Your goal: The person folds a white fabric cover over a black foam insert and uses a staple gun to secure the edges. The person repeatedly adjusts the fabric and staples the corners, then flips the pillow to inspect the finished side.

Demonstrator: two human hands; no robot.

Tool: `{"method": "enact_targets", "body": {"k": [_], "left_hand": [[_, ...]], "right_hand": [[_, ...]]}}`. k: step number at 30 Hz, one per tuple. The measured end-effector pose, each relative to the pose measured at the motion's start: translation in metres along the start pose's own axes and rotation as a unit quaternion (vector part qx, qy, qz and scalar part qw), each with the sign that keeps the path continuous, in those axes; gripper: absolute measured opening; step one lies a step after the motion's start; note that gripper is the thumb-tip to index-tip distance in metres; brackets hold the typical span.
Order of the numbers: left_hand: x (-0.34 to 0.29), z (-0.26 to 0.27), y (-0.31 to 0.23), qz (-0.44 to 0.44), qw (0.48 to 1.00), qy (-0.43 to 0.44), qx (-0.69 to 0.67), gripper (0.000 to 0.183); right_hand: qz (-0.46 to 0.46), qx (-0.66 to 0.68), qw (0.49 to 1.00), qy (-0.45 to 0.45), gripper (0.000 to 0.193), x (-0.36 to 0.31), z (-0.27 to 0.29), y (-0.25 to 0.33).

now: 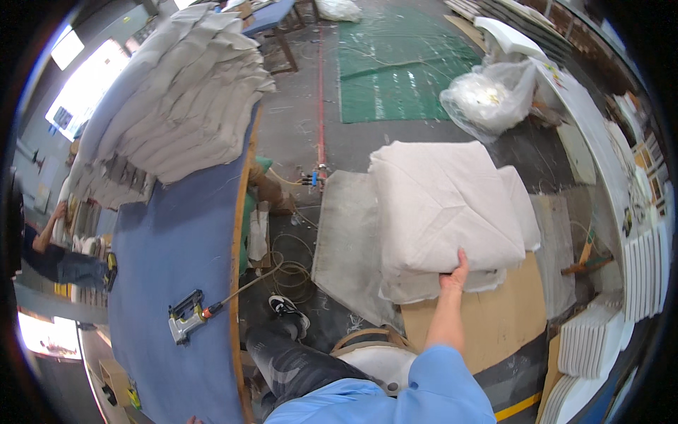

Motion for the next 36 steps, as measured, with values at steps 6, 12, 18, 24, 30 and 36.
{"method": "enact_targets", "body": {"k": [6,12,18,24,30,36], "left_hand": [[-0.028,0.005,0.009,0.042,0.998,-0.044,-0.027,0.046],[-0.072,-0.017,0.056,0.193,0.962,-0.111,-0.155,0.041],[-0.049,-0.022,0.075,0.149,0.946,-0.226,-0.18,0.04],[0.021,-0.026,-0.066,-0.06,0.921,-0.283,-0.262,0.036],[0.013,0.091,-0.26,-0.425,0.834,-0.275,-0.218,0.069],[-0.038,0.128,-0.272,-0.45,0.789,-0.395,-0.138,0.085]], "right_hand": [[0.02,-0.062,0.998,0.013,0.065,-0.002,-0.035,0.017],[0.004,-0.151,0.988,0.041,0.056,-0.005,-0.144,0.045],[0.181,-0.181,0.963,-0.084,0.034,-0.08,-0.212,0.085],[0.192,-0.26,0.927,0.189,0.023,-0.182,-0.269,0.063],[-0.034,-0.403,0.827,0.391,0.031,-0.297,-0.296,-0.053],[-0.193,-0.488,0.729,0.44,0.035,-0.459,-0.278,-0.196]]}}
Point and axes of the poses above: each hand's wrist, its own x-axis towards the middle knuckle, its own z-axis out of the back of the hand, y = z × x, the point moved 6 cm from there along x, towards the middle knuckle, and after that the axes turned 10 degrees about -z, right-handed, at the moved point
